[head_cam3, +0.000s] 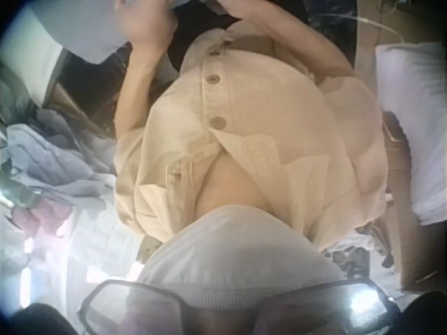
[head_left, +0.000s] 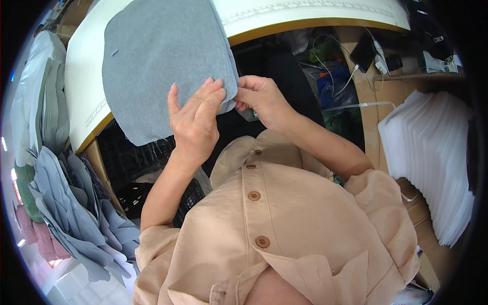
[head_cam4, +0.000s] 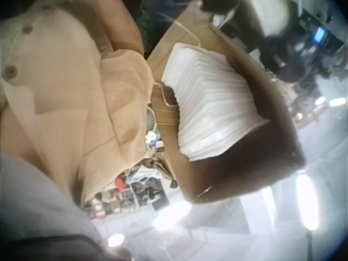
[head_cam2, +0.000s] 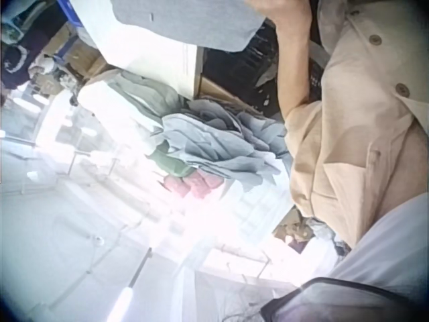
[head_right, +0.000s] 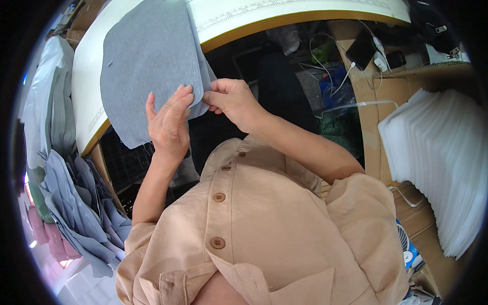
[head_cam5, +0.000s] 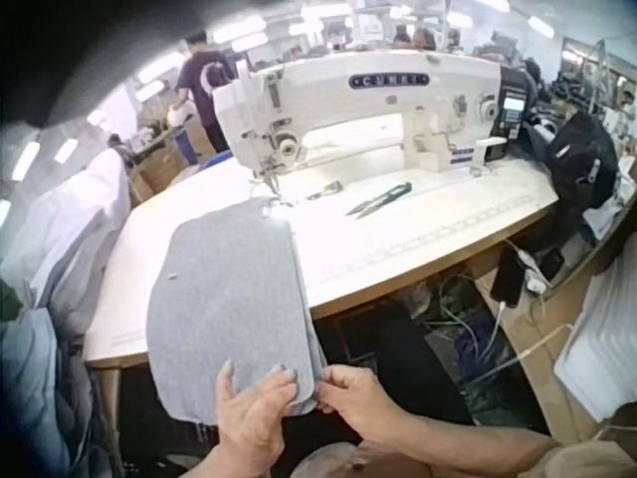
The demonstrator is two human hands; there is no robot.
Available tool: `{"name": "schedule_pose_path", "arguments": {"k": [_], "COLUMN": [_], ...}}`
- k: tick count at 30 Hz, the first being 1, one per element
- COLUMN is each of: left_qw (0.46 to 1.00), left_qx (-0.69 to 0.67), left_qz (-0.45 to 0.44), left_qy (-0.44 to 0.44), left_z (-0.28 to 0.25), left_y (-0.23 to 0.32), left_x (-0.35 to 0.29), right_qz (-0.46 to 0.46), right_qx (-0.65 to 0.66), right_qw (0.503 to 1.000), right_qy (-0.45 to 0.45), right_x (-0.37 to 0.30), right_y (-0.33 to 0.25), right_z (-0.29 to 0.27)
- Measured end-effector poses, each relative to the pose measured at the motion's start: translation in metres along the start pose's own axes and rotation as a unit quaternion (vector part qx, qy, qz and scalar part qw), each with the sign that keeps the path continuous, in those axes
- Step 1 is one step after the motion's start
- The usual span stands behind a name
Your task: Sewing a fabric sleeve for electronic devices using an industrial sewing machine.
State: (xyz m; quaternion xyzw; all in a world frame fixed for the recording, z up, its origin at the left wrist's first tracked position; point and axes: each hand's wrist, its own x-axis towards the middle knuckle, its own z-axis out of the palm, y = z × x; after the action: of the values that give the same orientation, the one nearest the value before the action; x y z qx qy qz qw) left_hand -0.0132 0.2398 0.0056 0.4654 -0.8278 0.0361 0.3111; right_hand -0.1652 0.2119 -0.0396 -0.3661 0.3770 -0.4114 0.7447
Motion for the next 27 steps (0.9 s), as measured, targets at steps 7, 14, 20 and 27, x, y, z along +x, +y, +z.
{"name": "schedule_pose_path", "arguments": {"k": [7,14,20,27], "left_qw": [0.998,0.994,0.993,0.981], "left_qx": [0.041,0.083,0.083,0.103], "left_qz": [0.042,0.032,0.068,0.159], "left_qy": [-0.01,-0.06,0.037,-0.032], "left_z": [-0.002,-0.007,-0.001,-0.018], "left_y": [0.001,0.012,0.003,0.001], "left_x": [0.0,0.002,0.006,0.022], "right_qz": [0.034,0.096,0.13,0.125], "right_qx": [0.023,0.073,0.07,-0.109], "right_qw": [0.996,0.988,0.979,0.985], "right_qy": [-0.074,-0.092,-0.139,-0.057], "right_x": [-0.003,-0.001,0.007,0.075], "right_y": [-0.025,-0.036,-0.054,-0.107], "right_z": [0.0,-0.001,-0.002,0.032]}}
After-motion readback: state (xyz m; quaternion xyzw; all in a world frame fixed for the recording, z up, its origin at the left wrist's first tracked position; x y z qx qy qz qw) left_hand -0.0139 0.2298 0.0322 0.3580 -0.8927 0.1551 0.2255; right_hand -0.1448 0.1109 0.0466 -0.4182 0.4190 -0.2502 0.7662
